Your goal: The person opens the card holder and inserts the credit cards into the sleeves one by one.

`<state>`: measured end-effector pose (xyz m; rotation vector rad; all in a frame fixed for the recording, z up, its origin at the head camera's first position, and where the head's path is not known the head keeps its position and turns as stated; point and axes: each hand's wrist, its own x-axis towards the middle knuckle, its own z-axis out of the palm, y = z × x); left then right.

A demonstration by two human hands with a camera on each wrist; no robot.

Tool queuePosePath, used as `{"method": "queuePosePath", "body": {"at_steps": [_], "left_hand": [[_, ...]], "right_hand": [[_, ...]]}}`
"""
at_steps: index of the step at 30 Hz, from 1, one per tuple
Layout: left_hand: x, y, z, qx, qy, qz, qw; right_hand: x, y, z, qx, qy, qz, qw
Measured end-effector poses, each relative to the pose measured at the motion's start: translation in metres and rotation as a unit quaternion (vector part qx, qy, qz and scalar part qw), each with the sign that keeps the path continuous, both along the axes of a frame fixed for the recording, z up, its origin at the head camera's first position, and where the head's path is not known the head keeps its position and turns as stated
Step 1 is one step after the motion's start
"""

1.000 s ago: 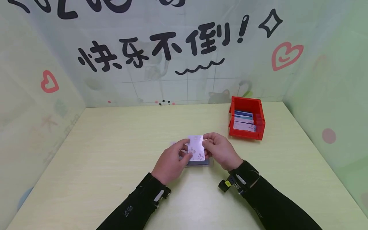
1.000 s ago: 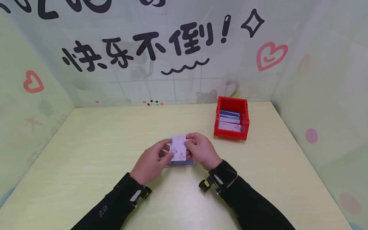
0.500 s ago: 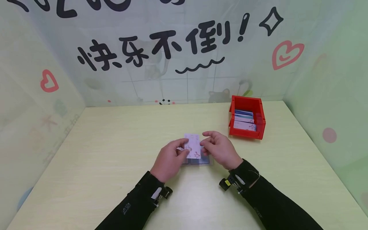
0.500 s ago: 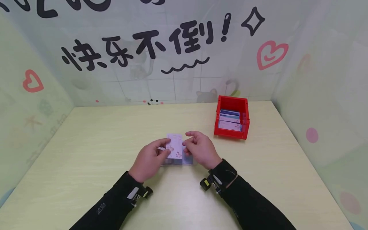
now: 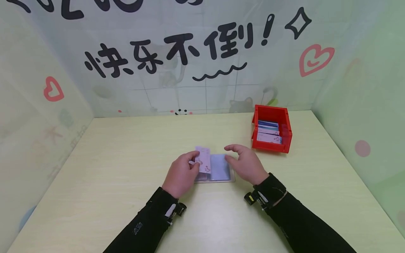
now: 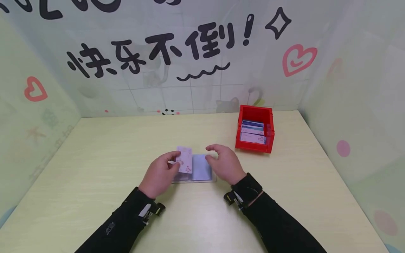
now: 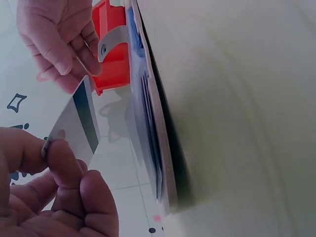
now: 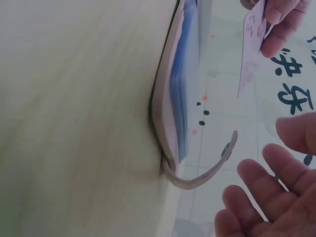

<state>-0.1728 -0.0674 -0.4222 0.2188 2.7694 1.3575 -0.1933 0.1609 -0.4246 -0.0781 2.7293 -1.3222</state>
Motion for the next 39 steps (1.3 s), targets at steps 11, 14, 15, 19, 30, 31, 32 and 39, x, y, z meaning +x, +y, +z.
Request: {"method": "queuePosePath", "body": {"at_steps": [11, 14, 15, 19, 30, 31, 32, 39], "left_hand": [[-0.0022, -0.0029, -0.0013, -0.031, -0.005, 0.003, 0.9995], [-0.0027, -0.0031, -0.0020, -0.035, -0.009, 0.002, 0.9993], [-0.0029, -0.0032, -0.0022, -0.036, -0.010, 0.002, 0.9993], [-0.0035, -0.0034, -0.0029, -0.041, -0.012, 0.000, 0.9991], [-0.0032, -0.0026, -0.0043, -0.051, -0.023, -0.013, 0.9983], [-0.0032, -0.0023, -0.0045, -0.053, -0.024, -0.012, 0.9982], [-0.0031, -0.0020, -0.0047, -0.054, -0.025, -0.012, 0.9982], [-0.0027, -0.0006, -0.0057, -0.062, -0.027, -0.017, 0.9976]], "right_hand": [[-0.0004, 0.0016, -0.0058, 0.100, -0.022, 0.087, 0.991], [0.0003, 0.0009, -0.0051, 0.119, -0.030, 0.094, 0.988], [0.0006, 0.0004, -0.0047, 0.123, -0.032, 0.096, 0.987], [0.0014, -0.0012, -0.0033, 0.141, -0.036, 0.105, 0.984], [0.0036, -0.0044, -0.0015, 0.176, -0.041, 0.118, 0.976], [0.0036, -0.0045, -0.0014, 0.180, -0.042, 0.119, 0.976], [0.0035, -0.0045, -0.0013, 0.183, -0.042, 0.120, 0.975], [0.0039, -0.0038, -0.0006, 0.197, -0.048, 0.126, 0.971]]}}
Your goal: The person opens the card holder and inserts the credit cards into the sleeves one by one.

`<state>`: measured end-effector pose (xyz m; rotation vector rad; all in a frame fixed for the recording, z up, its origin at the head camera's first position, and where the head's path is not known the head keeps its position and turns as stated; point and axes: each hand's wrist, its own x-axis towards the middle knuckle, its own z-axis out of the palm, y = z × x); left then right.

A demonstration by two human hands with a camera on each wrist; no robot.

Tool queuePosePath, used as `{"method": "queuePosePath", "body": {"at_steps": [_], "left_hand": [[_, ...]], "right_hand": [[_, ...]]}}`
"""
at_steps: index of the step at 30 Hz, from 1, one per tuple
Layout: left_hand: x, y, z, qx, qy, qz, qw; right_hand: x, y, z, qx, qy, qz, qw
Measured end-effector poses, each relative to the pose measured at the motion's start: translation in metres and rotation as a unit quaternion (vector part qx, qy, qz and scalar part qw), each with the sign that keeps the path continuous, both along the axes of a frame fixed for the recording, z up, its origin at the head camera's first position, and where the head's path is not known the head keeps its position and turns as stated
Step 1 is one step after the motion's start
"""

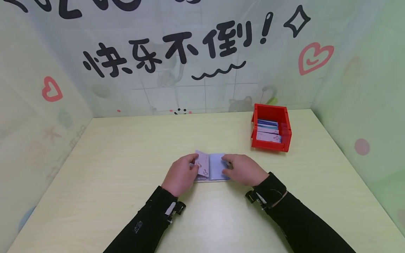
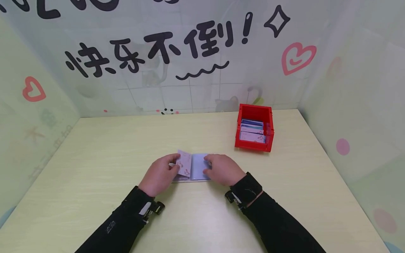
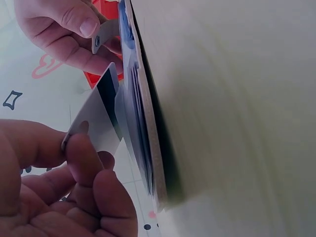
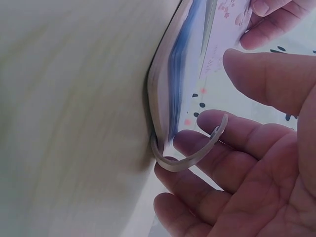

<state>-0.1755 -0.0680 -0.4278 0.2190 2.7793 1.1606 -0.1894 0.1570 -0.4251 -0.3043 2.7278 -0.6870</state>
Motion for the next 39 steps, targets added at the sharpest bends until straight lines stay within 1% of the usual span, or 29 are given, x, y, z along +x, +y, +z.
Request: {"method": "queuePosePath", "body": {"at_steps": [16, 27, 39], "left_hand": [[-0.004, 0.003, -0.001, -0.031, -0.002, -0.011, 0.9995], [-0.005, 0.006, -0.001, -0.062, 0.013, -0.016, 0.9979], [-0.006, 0.010, -0.004, -0.087, 0.015, -0.028, 0.9956]], "right_hand": [[0.000, 0.000, 0.001, 0.008, -0.012, 0.000, 1.000], [0.000, 0.000, 0.001, 0.012, -0.010, 0.001, 1.000], [0.001, 0.000, 0.002, 0.016, -0.012, 0.002, 1.000]]}}
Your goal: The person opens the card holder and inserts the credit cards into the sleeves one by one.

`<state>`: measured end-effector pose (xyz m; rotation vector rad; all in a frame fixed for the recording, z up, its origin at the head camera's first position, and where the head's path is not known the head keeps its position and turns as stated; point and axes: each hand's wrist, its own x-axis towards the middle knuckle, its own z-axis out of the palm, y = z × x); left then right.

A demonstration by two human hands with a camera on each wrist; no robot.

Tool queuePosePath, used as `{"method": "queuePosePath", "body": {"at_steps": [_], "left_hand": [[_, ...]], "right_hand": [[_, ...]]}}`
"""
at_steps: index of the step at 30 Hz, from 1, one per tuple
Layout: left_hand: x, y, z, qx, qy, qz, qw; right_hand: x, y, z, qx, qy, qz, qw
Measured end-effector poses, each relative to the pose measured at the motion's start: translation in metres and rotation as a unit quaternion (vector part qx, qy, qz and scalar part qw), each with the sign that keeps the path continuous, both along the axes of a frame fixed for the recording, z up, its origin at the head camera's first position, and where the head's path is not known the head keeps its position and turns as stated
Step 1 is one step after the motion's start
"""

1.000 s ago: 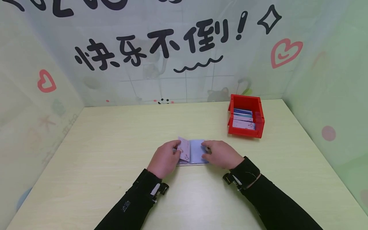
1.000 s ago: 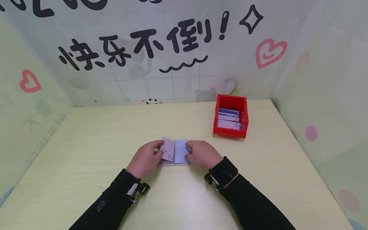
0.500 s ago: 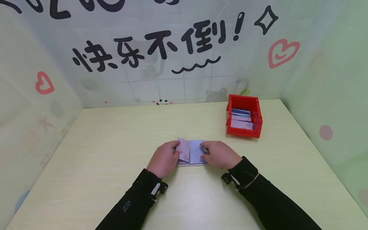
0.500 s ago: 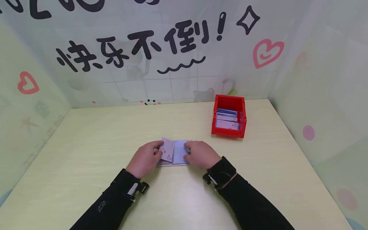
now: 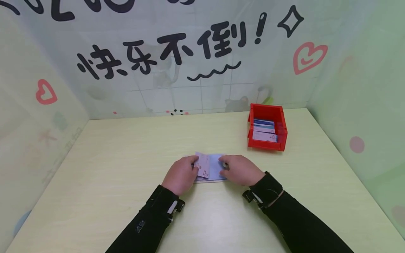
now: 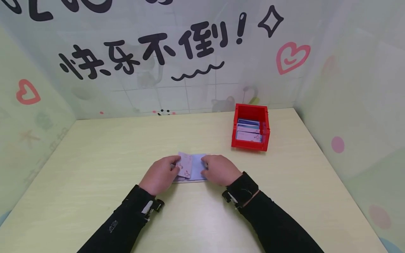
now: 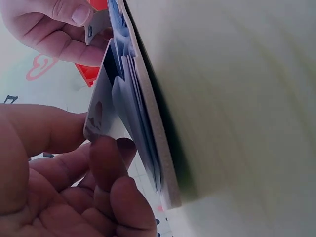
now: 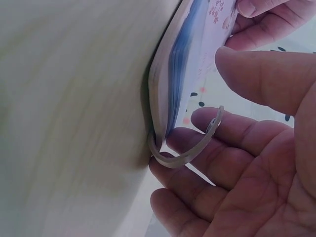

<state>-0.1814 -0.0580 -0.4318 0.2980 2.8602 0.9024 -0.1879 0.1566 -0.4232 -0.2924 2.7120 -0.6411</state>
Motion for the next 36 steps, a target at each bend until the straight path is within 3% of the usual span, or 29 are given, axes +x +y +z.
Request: {"method": "queuePosePath", "body": {"at_steps": [21, 36], "left_hand": [[0.0008, 0.0032, 0.0020, -0.036, -0.021, -0.032, 0.9986], [0.0024, 0.0078, 0.0010, -0.087, 0.022, -0.062, 0.9940]], "right_hand": [[-0.0012, 0.0019, -0.0008, 0.014, 0.009, 0.012, 1.000], [-0.0006, 0.0013, -0.0005, 0.022, 0.009, 0.017, 1.000]]}}
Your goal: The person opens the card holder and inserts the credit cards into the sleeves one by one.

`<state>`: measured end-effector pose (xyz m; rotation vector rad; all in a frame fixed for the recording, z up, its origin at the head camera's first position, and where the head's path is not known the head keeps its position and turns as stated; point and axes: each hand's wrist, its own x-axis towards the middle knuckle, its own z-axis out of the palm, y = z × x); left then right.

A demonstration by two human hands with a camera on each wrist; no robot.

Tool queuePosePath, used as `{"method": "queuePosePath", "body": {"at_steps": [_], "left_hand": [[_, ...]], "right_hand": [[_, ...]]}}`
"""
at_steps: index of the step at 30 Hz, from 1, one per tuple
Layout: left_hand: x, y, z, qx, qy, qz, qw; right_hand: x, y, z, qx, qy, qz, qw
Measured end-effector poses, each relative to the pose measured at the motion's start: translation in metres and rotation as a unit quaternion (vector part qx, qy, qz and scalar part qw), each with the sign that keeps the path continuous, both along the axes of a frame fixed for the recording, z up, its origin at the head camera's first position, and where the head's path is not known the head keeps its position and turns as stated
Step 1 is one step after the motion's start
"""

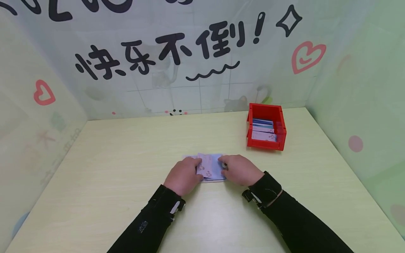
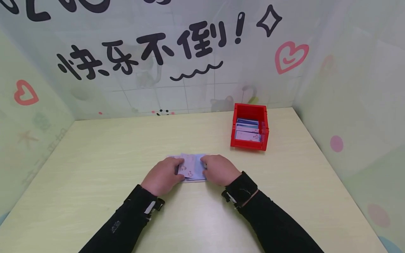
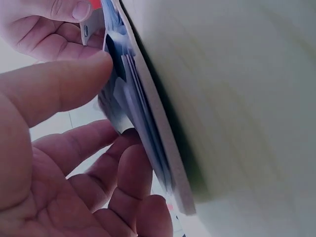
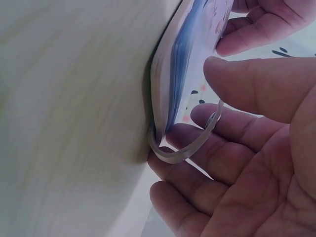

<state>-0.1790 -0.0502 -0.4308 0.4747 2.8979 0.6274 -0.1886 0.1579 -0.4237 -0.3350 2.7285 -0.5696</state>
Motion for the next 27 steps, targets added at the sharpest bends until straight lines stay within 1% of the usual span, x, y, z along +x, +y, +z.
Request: {"method": "queuePosePath", "body": {"at_steps": [8, 19, 27], "left_hand": [[0.000, 0.005, 0.002, -0.003, -0.006, -0.003, 1.0000], [0.001, 0.010, 0.002, -0.020, -0.004, -0.013, 0.9997], [0.003, 0.014, 0.002, -0.037, -0.002, -0.026, 0.9990]], "right_hand": [[0.000, 0.001, 0.000, 0.002, 0.005, 0.003, 1.000], [-0.001, 0.001, -0.002, -0.016, 0.000, -0.016, 1.000], [-0.001, 0.001, -0.002, -0.019, 0.012, -0.011, 1.000]]}}
